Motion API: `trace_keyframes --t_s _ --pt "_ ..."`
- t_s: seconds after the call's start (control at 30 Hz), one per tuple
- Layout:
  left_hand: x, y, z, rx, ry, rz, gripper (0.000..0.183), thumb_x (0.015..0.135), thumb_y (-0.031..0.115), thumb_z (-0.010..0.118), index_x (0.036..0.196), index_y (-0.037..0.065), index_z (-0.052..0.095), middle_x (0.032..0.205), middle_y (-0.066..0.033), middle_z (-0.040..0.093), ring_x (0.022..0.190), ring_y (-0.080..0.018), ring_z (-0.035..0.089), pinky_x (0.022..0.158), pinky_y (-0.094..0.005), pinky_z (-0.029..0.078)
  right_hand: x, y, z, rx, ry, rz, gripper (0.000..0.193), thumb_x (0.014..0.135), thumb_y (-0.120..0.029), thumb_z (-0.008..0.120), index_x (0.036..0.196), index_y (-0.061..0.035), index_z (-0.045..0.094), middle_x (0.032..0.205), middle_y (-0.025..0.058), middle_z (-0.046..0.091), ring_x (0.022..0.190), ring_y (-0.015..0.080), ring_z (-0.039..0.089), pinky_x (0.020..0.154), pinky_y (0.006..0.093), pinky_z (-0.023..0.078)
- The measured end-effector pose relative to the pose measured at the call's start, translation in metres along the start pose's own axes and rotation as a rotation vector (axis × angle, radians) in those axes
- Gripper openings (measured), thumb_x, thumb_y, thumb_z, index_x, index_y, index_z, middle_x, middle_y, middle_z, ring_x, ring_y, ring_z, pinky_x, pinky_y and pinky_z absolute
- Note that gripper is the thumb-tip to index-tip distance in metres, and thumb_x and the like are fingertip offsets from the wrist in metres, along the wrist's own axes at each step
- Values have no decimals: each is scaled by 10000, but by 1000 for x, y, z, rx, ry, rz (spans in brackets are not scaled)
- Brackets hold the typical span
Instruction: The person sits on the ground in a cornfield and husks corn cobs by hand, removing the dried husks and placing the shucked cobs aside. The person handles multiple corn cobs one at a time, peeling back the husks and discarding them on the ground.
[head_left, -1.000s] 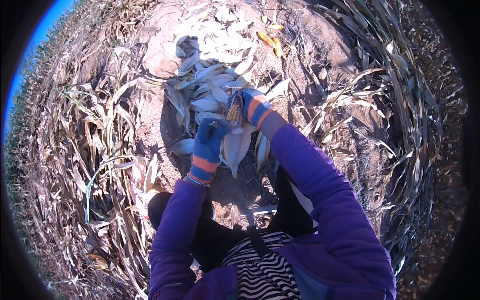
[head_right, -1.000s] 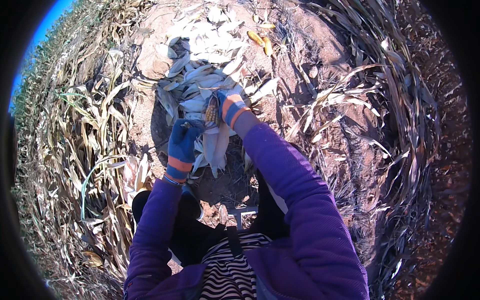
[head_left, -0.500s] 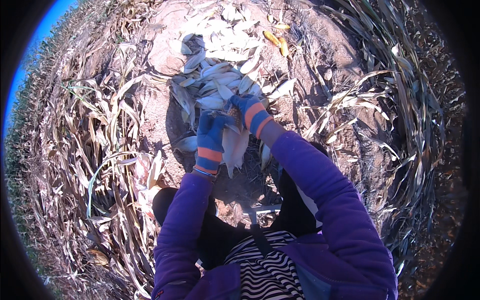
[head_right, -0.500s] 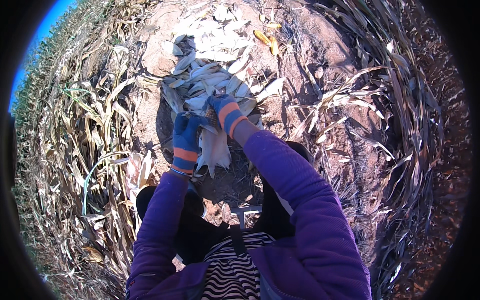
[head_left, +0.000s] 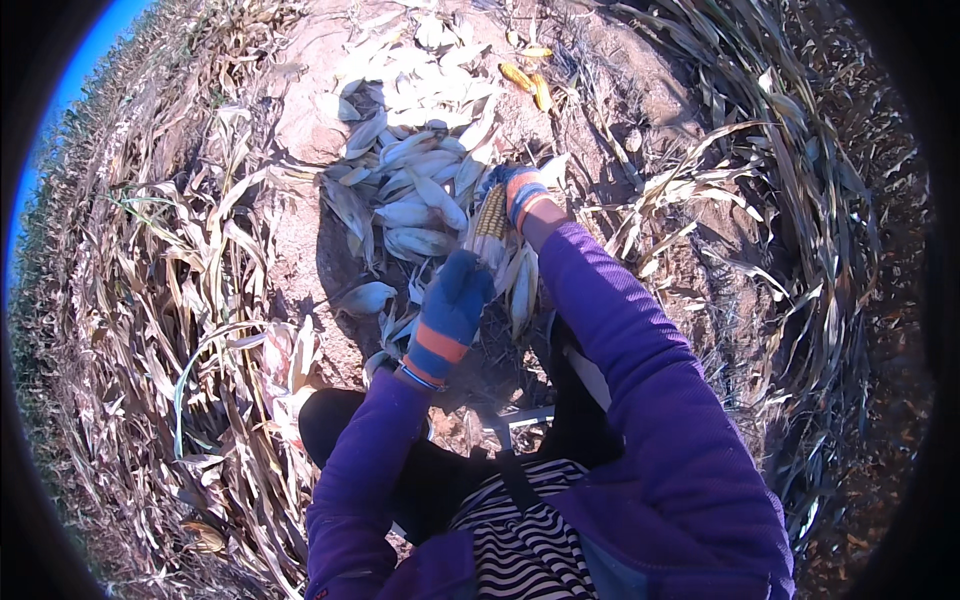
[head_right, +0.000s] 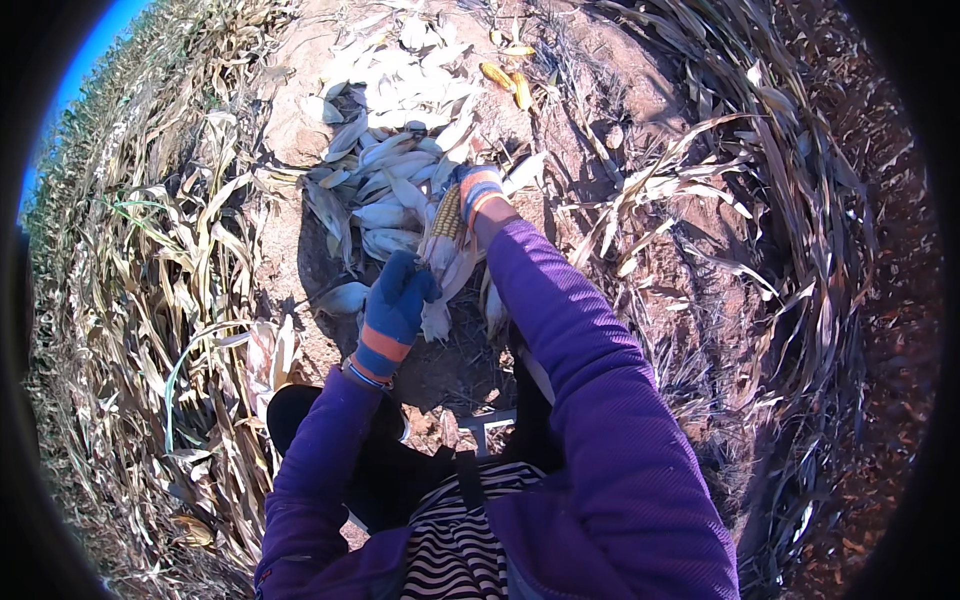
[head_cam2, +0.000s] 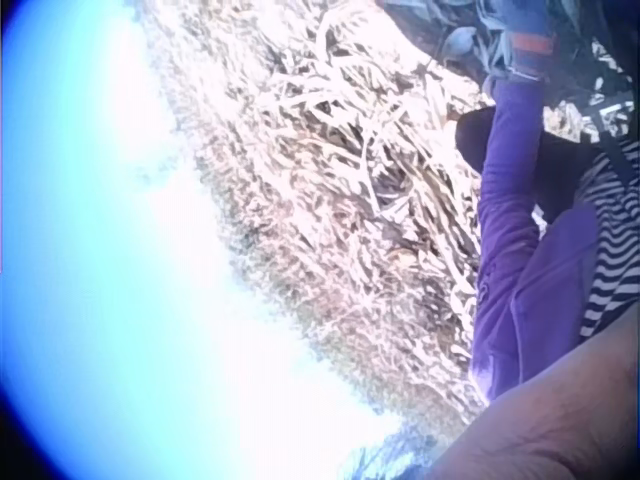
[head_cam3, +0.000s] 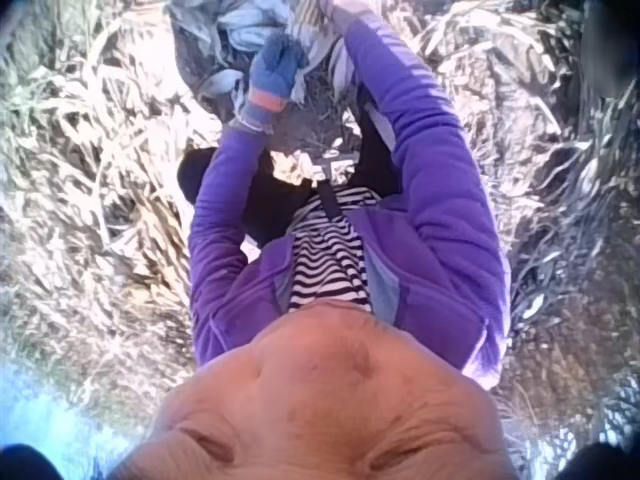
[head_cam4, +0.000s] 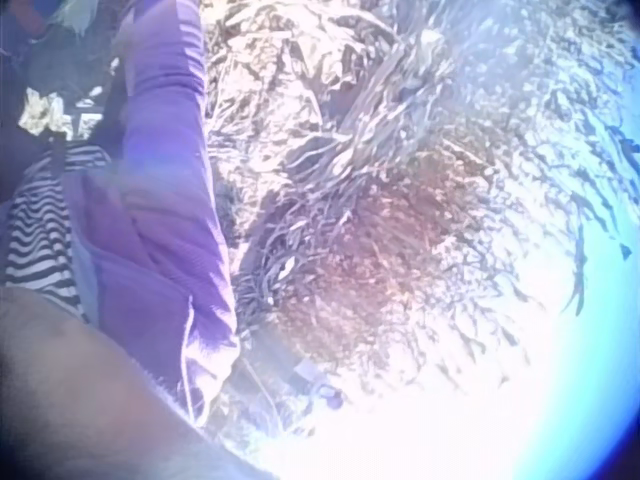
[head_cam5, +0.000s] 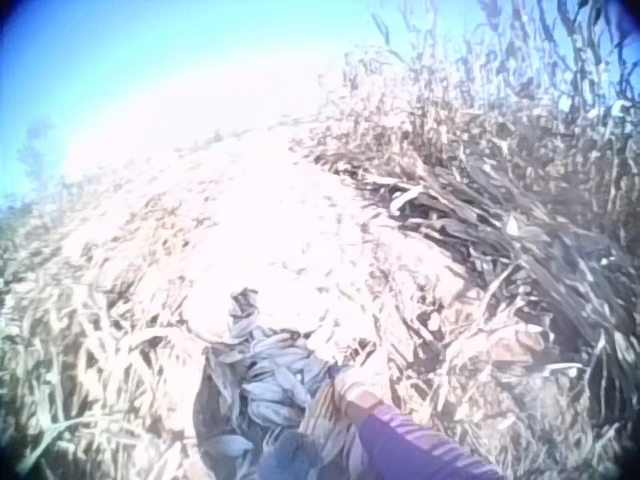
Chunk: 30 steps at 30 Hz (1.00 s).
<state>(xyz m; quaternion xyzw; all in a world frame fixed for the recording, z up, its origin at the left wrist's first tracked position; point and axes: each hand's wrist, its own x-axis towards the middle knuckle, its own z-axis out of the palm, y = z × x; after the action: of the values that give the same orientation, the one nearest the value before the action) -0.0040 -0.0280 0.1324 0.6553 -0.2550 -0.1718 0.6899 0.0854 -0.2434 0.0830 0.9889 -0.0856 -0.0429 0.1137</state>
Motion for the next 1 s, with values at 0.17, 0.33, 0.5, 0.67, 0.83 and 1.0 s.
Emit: trace_keyframes --t_s 0.17,0.33,0.5,0.67,0.83,1.0 --pt "-5 13 13 -9 -46 45 75 872 -22 465 920 29 492 718 -39 547 656 -98 509 623 -249 426 7 18 24 -38 -156 -44 333 804 -275 523 1082 -134 641 1119 53 621 1035 212 583 802 342 465" --pt "-14 24 8 119 -67 59 80 865 -29 473 910 35 489 715 -40 541 643 -96 495 608 -250 421 10 15 19 101 -64 -51 331 807 -224 526 1115 -123 595 1119 86 612 1002 217 595 793 330 477" --pt "-21 27 7 355 -102 153 100 842 -28 506 920 34 510 712 -47 542 642 -101 505 587 -253 423 -5 22 -14 46 -229 -76 386 829 -241 527 1193 -114 532 1177 105 576 1001 228 597 831 312 475" --pt "-47 51 30 414 -169 400 124 819 -24 533 931 29 525 700 -58 546 634 -126 528 572 -271 429 24 103 78 152 -146 250 391 741 -309 632 1080 -113 617 1095 121 618 1037 221 587 854 329 461" --pt "-42 23 -2 423 -296 19 93 824 23 569 905 16 524 729 -77 569 634 -137 546 567 -282 434 -11 94 17 328 99 258 299 732 -60 581 1020 -142 594 958 134 646 924 260 627 779 323 490" --pt "-33 -5 -6 465 -390 -91 166 791 103 590 925 27 527 785 -193 595 744 -362 593 624 -387 457 -9 74 -6 364 316 224 258 734 20 492 929 -127 573 907 133 628 873 283 612 769 334 474"
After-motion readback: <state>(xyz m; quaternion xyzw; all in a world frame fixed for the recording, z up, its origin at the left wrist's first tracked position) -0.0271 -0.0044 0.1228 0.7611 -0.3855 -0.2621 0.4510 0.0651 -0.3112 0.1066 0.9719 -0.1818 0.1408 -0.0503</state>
